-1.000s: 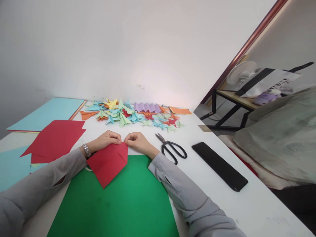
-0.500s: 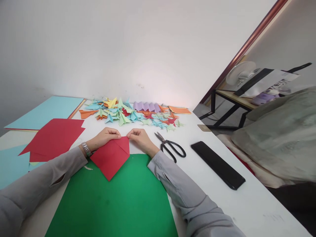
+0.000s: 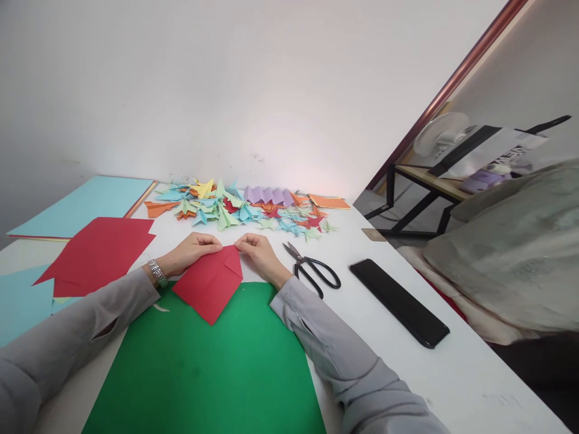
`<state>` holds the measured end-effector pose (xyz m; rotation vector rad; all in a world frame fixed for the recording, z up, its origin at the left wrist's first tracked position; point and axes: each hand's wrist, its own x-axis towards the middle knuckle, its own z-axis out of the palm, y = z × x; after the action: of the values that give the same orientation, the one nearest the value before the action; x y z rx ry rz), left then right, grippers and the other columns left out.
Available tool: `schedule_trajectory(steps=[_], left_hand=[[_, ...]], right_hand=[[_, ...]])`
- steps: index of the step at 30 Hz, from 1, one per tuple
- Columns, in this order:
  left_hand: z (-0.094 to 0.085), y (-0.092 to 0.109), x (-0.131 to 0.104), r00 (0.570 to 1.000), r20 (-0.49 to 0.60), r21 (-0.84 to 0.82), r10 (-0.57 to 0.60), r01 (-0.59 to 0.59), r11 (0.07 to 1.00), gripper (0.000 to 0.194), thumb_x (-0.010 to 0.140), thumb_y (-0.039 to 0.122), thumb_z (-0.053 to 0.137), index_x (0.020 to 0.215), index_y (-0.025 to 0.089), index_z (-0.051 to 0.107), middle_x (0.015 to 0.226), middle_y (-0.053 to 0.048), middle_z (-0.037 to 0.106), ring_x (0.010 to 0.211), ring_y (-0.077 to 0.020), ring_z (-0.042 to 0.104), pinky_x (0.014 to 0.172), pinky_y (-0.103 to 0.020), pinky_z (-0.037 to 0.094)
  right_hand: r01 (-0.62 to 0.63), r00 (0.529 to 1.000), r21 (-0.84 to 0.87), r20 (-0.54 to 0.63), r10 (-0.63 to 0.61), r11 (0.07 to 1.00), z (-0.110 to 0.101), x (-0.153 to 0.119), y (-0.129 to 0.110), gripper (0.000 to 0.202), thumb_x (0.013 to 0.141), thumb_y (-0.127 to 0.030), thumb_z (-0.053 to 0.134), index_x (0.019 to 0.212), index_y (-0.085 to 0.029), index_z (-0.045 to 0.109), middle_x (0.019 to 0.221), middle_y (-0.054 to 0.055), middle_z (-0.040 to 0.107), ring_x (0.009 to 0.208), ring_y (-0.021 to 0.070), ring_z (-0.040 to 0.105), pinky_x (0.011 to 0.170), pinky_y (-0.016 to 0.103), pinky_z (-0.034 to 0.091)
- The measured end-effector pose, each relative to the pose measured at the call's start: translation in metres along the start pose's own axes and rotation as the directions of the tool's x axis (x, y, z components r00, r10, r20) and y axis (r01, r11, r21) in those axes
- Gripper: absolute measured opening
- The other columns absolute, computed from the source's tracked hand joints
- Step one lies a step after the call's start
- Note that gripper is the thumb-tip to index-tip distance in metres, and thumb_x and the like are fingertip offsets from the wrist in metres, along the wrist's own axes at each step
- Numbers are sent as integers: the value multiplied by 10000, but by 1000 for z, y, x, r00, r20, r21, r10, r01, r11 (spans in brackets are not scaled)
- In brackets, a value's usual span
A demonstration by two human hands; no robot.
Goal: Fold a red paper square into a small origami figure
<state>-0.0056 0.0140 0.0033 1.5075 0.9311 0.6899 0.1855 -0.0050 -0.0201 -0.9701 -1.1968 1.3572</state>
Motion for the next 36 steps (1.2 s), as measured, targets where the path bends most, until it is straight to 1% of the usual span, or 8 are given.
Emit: schedule_trajectory(steps=[3,5,9,14,20,28,31,36], left_hand=[[0,1,0,998,43,104,47,-51,993,241,722,369,629,747,138,693,730,-17,665,676,-138,552,619,-245,397],[1,1,0,996,61,169,70,-80,982,243,732,365,604,741,139,692,721,-15,661,688,-143,554,627,-247,396],[2,3,-1,991,95,259,89,-111,959,243,737,358,568,712,141,674,698,-14,654,685,-151,555,620,-248,396],[4,8,-2,990,96,334,107,-134,933,195,707,316,561,676,146,650,657,-6,637,655,-148,548,619,-253,401],[2,7,0,987,116,298,111,-141,944,178,697,311,557,655,151,621,630,5,606,630,-137,532,619,-253,396],[1,3,0,990,92,248,109,-129,960,187,693,331,587,668,150,627,648,-2,619,634,-143,540,619,-258,400],[1,4,0,990,90,256,108,-127,958,187,693,332,586,658,152,624,627,1,607,613,-139,529,601,-254,388],[2,3,0,988,101,265,117,-140,954,174,691,317,586,663,150,628,640,3,600,632,-137,520,607,-251,373]], right_hand=[[27,999,-158,49,-19,987,0,-1,1,177,643,-326,705,651,-167,626,636,-14,619,591,111,515,615,262,390],[55,995,-259,91,-32,964,1,-2,2,181,667,-338,687,674,-165,632,649,-8,626,610,117,520,623,264,395],[97,985,-357,168,-38,929,2,-3,3,189,687,-349,668,694,-164,633,656,-1,626,613,123,517,618,266,395],[89,978,-362,208,-12,928,2,-2,3,184,694,-344,663,711,-162,645,646,-8,618,595,119,505,618,267,388],[67,968,-286,251,7,956,0,-2,3,196,704,-361,679,735,-168,658,692,-6,640,647,127,532,683,282,407],[58,984,-256,177,-12,965,-1,-2,1,242,699,-405,690,705,-166,649,673,-11,620,634,118,510,660,269,386],[68,983,-284,185,-15,957,0,-2,2,242,711,-403,679,715,-163,650,675,-7,619,631,119,507,649,269,383],[75,978,-301,206,-12,951,1,-3,3,212,686,-367,701,698,-163,643,646,-11,611,613,119,501,625,268,383]])
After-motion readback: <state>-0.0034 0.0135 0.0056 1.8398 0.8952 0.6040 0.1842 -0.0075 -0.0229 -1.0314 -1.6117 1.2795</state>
